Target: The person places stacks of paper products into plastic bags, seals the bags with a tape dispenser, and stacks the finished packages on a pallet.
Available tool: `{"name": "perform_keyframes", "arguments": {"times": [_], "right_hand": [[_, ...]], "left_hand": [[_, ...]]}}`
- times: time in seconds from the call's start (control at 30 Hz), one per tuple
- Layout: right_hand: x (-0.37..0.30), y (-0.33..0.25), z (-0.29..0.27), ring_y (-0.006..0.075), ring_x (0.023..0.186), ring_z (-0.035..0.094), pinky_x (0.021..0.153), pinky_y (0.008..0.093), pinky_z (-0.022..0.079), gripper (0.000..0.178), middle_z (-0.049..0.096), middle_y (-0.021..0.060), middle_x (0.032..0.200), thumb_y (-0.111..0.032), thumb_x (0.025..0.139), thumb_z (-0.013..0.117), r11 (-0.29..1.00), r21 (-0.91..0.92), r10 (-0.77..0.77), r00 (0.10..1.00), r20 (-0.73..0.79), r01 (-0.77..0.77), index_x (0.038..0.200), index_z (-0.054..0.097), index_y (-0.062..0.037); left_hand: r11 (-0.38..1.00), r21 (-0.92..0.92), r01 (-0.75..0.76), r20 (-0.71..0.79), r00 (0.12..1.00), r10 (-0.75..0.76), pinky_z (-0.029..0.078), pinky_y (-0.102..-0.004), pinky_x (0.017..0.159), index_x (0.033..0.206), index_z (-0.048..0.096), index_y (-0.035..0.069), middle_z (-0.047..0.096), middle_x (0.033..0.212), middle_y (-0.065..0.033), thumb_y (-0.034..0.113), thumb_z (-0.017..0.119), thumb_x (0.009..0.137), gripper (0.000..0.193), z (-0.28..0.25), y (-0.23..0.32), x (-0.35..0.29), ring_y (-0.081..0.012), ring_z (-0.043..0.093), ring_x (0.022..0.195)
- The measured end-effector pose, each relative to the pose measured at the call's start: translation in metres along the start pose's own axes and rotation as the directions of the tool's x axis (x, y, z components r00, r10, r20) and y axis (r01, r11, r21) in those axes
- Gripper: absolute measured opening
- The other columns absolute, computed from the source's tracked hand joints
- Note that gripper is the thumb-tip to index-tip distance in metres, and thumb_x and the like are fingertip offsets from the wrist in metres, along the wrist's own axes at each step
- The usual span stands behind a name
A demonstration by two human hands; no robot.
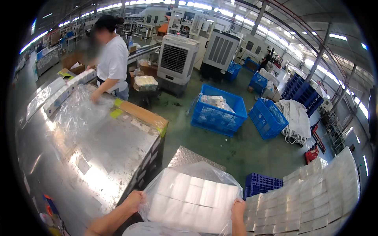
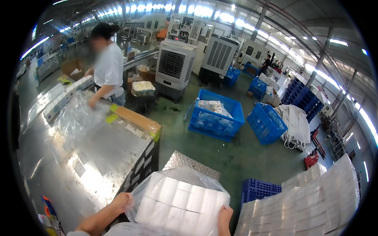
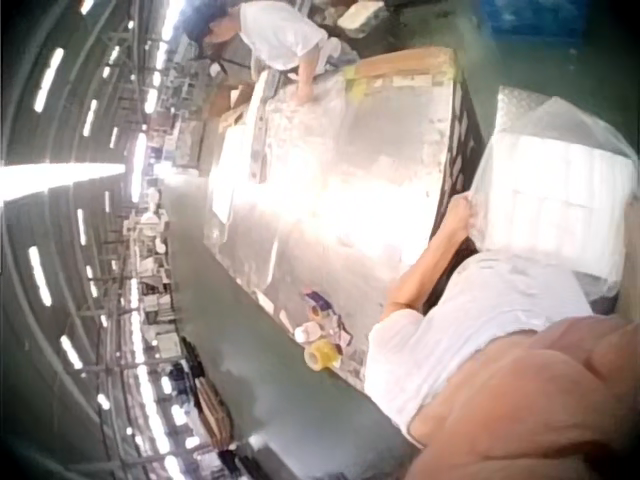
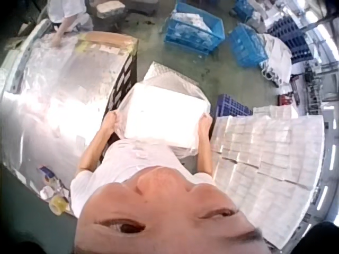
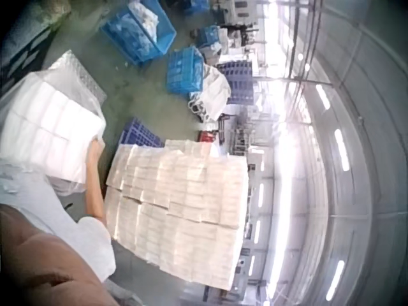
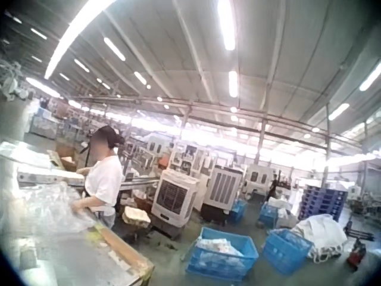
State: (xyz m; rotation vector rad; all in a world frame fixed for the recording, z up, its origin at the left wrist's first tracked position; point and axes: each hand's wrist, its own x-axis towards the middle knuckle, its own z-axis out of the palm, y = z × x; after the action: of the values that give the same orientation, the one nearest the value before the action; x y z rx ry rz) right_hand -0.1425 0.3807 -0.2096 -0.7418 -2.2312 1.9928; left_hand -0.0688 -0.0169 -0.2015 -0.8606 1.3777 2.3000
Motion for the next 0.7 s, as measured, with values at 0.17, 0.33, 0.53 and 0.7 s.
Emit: {"name": "perform_keyframes", "arguments": {"times": [0.17,0.33,0.53,0.7], "right_hand": [[-0.013,0.003,0.086,0.008,0.039,0.032,0.037,0.0257,0.02,0.02,0.035,-0.0029,0.048,0.0,0.072,0.041,0.987,0.054,-0.15,0.988,-0.04,0.152,0.055,0.046,-0.0092],[-0.042,-0.007,0.143,0.0069,0.049,0.034,0.044,0.0261,0.024,0.017,0.04,-0.0024,0.054,0.001,0.074,0.046,0.99,-0.065,-0.126,0.99,-0.058,0.122,0.058,0.047,-0.004],[-0.037,0.055,0.161,0.0128,0.052,0.039,0.048,0.0349,0.032,0.018,0.041,0.0048,0.051,-0.005,0.076,0.047,0.945,-0.231,-0.271,0.948,-0.167,0.23,0.062,0.046,0.006],[-0.06,0.031,0.157,0.0206,0.053,0.05,0.051,0.0361,0.039,0.018,0.049,0.012,0.054,-0.01,0.077,0.051,0.919,-0.366,-0.18,0.981,-0.067,0.144,0.065,0.051,0.0036]], "left_hand": [[0.991,-0.13,-0.04,-0.043,0.998,0.034,0.018,-0.027,0.036,0.055,0.039,0.013,0.028,0.048,0.0033,-0.001,0.037,0.074,0.023,-0.06,0.013,-0.007,-0.0108,0.023,0.039],[0.979,-0.177,-0.101,-0.028,0.995,0.098,0.02,-0.0266,0.037,0.055,0.04,0.013,0.031,0.05,0.0042,0.0,0.038,0.074,0.024,-0.119,0.035,0.0,-0.0094,0.029,0.041],[0.989,-0.086,-0.121,0.123,0.984,0.131,0.022,-0.0261,0.037,0.059,0.046,0.01,0.039,0.052,0.0028,-0.004,0.041,0.073,0.021,-0.128,0.052,0.018,-0.0088,0.033,0.043],[0.985,0.099,-0.143,0.157,0.979,0.127,0.031,-0.0269,0.039,0.064,0.051,0.005,0.047,0.056,-0.0016,-0.004,0.043,0.072,0.014,-0.119,0.035,0.044,-0.0121,0.041,0.045]]}}
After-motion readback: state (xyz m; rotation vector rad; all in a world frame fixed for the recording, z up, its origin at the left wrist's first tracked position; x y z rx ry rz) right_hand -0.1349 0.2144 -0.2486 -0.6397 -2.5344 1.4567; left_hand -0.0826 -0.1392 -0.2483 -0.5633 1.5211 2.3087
